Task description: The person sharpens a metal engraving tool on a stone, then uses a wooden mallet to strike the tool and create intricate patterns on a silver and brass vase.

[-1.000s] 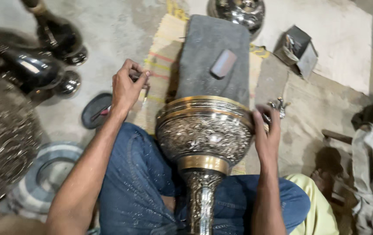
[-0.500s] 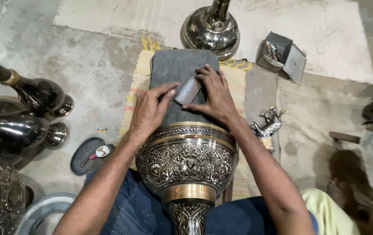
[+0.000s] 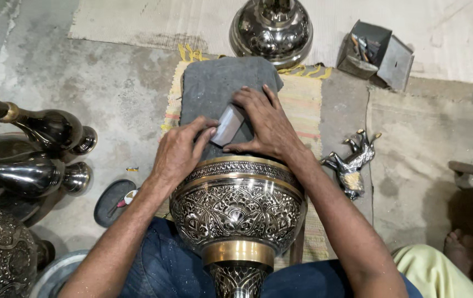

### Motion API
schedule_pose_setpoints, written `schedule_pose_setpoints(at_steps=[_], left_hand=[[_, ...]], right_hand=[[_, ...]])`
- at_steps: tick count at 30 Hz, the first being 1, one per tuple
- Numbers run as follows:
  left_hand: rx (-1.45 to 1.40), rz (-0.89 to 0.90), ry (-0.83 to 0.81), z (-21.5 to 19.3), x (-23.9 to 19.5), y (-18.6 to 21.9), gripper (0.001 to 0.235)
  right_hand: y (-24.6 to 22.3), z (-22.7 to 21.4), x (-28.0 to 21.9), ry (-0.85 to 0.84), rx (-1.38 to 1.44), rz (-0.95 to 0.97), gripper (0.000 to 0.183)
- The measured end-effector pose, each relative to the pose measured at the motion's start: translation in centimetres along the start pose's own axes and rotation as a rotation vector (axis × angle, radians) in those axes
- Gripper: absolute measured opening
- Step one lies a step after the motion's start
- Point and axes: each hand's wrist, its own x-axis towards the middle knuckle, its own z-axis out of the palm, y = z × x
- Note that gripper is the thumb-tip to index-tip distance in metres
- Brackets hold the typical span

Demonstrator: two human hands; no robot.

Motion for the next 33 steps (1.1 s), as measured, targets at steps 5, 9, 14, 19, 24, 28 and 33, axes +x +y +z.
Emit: schedule_pose_setpoints(at_steps=[5, 9, 14, 19, 24, 28, 33], left_hand=[[-0.086, -0.234, 0.069, -0.6, -0.9, 0.8, 0.022], [-0.055, -0.121, 0.08, -0.5, -1.7, 0.5, 0.021], [0.024, -0.055, 0.04, 0.3, 0.4, 0.2, 0.02], [0.102, -0.044, -0.003, 0.8, 1.1, 0.2, 0.016], [0.173, 0.009, 0.017, 1.1, 0.7, 0.7, 0.017], [0.226, -0.061, -0.036, 1.0, 0.7, 1.2, 0.022], [0.195, -0.066, -0.01, 0.8, 0.1, 1.4, 0.023]], right_hand=[[-0.1, -0.5, 0.1, -0.054, -0.003, 0.027, 0.103], [-0.1, -0.2, 0.0, -0.045, 0.025, 0.053, 0.104], [0.6, -0.2, 0.4, 0.023, 0.024, 0.087, 0.103], [1.5, 0.4, 0.4, 0.002, 0.075, 0.135, 0.102], [2.0, 0.7, 0.5, -0.019, 0.084, 0.143, 0.107], [2.0, 0.6, 0.3, -0.001, 0.079, 0.151, 0.106], [1.9, 1.3, -0.1, 0.035, 0.047, 0.132, 0.108]])
